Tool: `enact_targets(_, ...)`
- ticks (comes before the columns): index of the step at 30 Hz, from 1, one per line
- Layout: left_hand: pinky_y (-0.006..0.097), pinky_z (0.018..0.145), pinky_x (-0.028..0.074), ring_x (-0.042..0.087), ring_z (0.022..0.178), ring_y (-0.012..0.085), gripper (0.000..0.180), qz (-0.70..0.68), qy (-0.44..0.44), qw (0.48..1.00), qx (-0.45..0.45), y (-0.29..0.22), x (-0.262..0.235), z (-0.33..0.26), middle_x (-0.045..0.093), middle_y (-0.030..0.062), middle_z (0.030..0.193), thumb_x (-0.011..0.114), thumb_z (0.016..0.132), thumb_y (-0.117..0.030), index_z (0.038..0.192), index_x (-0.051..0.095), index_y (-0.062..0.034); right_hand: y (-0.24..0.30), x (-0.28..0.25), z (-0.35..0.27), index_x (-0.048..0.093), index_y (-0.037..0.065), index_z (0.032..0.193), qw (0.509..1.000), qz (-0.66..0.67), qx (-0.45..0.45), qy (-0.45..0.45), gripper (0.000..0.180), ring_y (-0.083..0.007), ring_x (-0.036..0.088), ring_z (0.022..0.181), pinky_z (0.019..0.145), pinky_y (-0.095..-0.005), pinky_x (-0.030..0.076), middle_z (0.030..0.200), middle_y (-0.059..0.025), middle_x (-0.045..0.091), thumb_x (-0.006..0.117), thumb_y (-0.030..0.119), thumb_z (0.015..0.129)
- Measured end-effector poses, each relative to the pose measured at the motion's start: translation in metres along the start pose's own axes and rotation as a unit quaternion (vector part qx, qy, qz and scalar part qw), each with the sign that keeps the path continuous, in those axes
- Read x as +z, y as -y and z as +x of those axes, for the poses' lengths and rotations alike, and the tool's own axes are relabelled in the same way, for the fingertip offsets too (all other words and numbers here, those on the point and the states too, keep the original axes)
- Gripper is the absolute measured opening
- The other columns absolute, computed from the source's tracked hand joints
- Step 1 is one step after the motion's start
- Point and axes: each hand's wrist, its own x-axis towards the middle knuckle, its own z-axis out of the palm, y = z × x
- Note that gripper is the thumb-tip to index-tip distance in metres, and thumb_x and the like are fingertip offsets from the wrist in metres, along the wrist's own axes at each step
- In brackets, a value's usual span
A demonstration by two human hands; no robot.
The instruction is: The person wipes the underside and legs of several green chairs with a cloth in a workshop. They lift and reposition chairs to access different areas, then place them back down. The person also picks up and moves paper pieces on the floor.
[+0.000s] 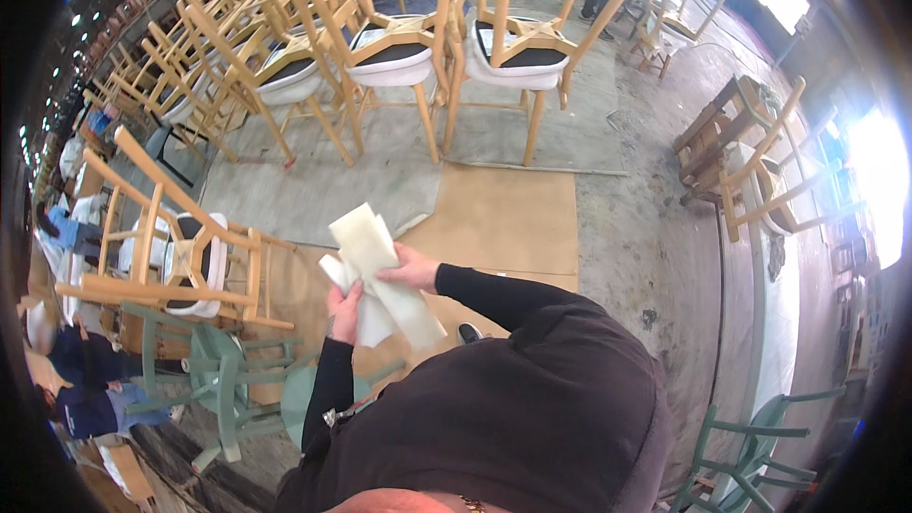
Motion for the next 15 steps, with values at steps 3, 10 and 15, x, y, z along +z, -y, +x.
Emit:
enact_targets(3,0.032,0.095,0.048,0.06,0.111,0.0156,0.042,0.055,0.036,0.997,0.042,-0.003,0.056,0.034,0.062,0.008,0.128,0.061,0.099,-0.021,0.136,0.052,-0.0024,0.015,-0.04,-0.027,0.043,0.001,0.14,0.994,-0.042,-0.06,-0.083,0.061,-0.0182,0.057,0.119,0.102,-0.0366,0.047,0.13,-0.0111,0.059,0.074,0.017,0.089)
enact_targets(10,0.031,0.094,0.048,0.059,0.111,0.0149,0.044,0.0,0.118,0.992,-0.044,-0.024,0.079,0.077,0.062,0.0069,0.126,0.059,0.101,-0.025,0.137,0.049,-0.0028,0.023,-0.075,-0.023,0.051,-0.004,0.128,0.978,0.062,-0.033,-0.195,0.046,-0.0202,0.064,0.107,0.093,-0.0354,0.052,0.12,-0.013,0.065,0.07,0.011,0.089)
enact_targets(15,0.031,0.073,0.055,0.067,0.091,0.0181,0.045,-0.022,0.094,0.989,-0.107,-0.038,0.035,0.097,0.065,0.0107,0.112,0.051,0.103,-0.04,0.137,0.049,-0.0096,0.046,-0.098,0.011,0.055,-0.001,0.128,0.968,0.116,-0.008,-0.22,0.04,-0.0208,0.067,0.101,0.088,-0.0364,0.056,0.117,-0.0114,0.067,0.068,0.011,0.092)
